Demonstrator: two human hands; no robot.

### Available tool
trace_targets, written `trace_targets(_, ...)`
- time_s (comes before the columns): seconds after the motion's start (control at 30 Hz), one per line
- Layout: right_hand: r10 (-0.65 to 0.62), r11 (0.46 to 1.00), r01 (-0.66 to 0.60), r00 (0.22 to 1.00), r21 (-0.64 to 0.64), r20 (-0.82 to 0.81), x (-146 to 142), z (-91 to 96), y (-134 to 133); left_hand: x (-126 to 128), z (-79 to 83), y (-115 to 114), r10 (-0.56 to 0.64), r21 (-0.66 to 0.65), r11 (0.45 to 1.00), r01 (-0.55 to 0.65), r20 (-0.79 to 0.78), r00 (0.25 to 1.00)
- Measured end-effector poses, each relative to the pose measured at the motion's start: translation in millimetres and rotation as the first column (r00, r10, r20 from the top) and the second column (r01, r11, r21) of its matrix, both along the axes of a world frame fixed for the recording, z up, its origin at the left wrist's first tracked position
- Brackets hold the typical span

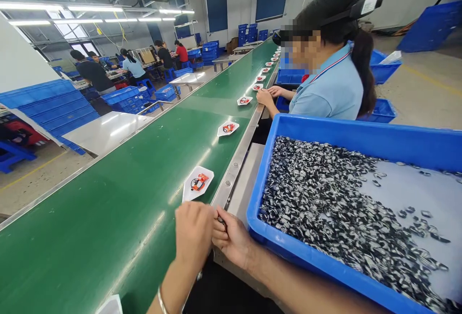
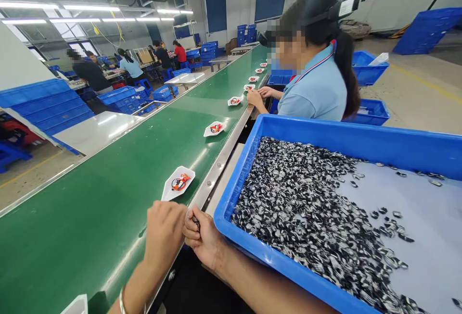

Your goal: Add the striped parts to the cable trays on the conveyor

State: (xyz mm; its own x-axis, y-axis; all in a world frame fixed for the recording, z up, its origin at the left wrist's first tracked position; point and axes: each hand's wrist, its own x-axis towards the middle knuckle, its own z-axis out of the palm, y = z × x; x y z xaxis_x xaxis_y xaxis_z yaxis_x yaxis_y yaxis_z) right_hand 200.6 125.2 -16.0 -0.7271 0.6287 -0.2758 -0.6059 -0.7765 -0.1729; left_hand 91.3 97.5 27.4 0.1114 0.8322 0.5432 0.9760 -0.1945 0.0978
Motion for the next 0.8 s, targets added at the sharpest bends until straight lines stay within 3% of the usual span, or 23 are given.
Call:
trace_targets(0.03,-0.001,0.998,-0.001,1.000,-0.062,-0.031,0,1.4,1,8,-4.8,-9,-0.099,0.048,0.994,0.098,0.019,0.995)
trace_targets(0.1,0.007,0.983,-0.022,0.997,-0.183,-0.080,0,3.6,3,21,-13.9,-20,-0.160,0.075,0.985,0.158,0.019,0.987)
trace_targets(0.2,0.036,0.957,-0.074,0.990,-0.280,-0.140,1,2.6,3,26,-23.6,-25,-0.124,0.049,0.991,0.127,-0.064,0.990)
trace_targets(0.33,0.040,0.930,-0.118,0.974,-0.348,-0.222,0,-3.8,0,20,-29.5,-26,-0.167,0.098,0.979,0.177,-0.104,0.980)
trace_targets(0.47,0.010,0.845,-0.196,0.936,-0.497,-0.352,1,-5.5,0,18,-32.6,-28,-0.182,0.143,0.972,0.189,-0.064,0.981)
trace_targets(0.63,0.007,0.852,-0.128,0.972,-0.507,-0.234,3,-1.0,1,18,-34.0,-30,-0.170,0.134,0.976,0.174,-0.045,0.984)
trace_targets(0.8,0.025,0.884,-0.123,0.976,-0.451,-0.217,3,-1.6,-1,18,-32.7,-32,-0.231,0.149,0.962,0.230,-0.014,0.973)
